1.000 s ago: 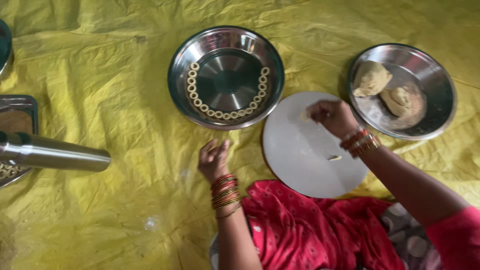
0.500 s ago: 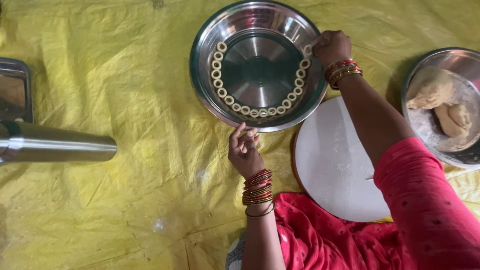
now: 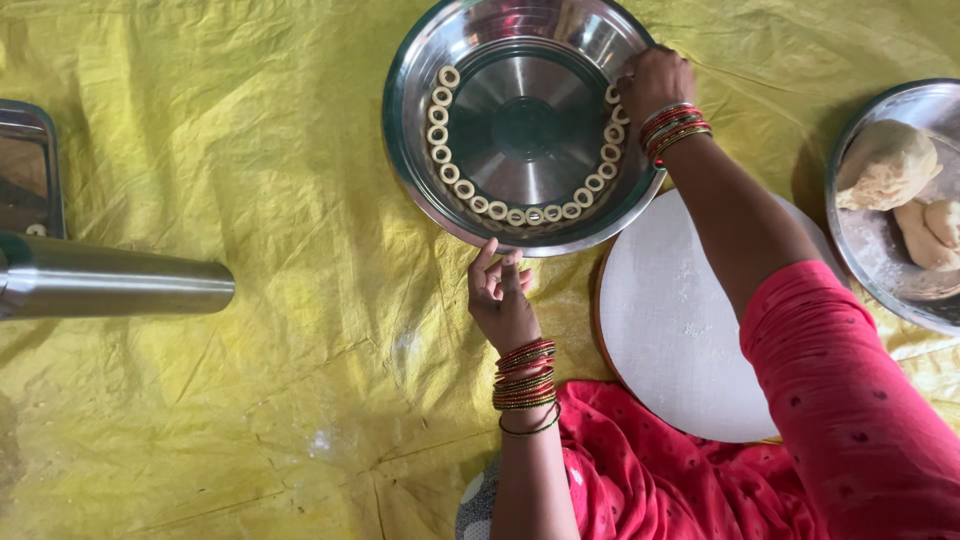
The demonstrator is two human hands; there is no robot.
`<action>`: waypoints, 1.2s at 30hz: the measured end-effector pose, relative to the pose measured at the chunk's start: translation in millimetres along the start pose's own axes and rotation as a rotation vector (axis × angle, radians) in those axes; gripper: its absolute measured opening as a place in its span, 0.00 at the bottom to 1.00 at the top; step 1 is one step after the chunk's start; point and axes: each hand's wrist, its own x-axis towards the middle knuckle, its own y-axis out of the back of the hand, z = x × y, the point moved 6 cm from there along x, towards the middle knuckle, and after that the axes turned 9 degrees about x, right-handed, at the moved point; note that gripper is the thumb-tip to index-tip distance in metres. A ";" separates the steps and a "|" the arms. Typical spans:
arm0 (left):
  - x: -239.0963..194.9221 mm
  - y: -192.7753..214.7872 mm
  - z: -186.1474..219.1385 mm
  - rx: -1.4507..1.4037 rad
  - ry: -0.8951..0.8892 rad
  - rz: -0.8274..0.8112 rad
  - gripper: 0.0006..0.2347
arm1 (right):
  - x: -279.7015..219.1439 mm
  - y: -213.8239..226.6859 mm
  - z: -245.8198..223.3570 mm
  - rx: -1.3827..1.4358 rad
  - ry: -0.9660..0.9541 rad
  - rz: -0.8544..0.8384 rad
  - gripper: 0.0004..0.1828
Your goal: The person rolls small pieces of dough into thin ropes on a round board, then joins the ends to form rings. The finished rings are placed into a metal bowl. The person repeats this process throughout the clip.
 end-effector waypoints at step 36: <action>10.3 4.1 -11.3 -0.183 -0.046 -0.004 0.18 | -170.0 78.2 26.4 0.089 0.176 0.048 0.20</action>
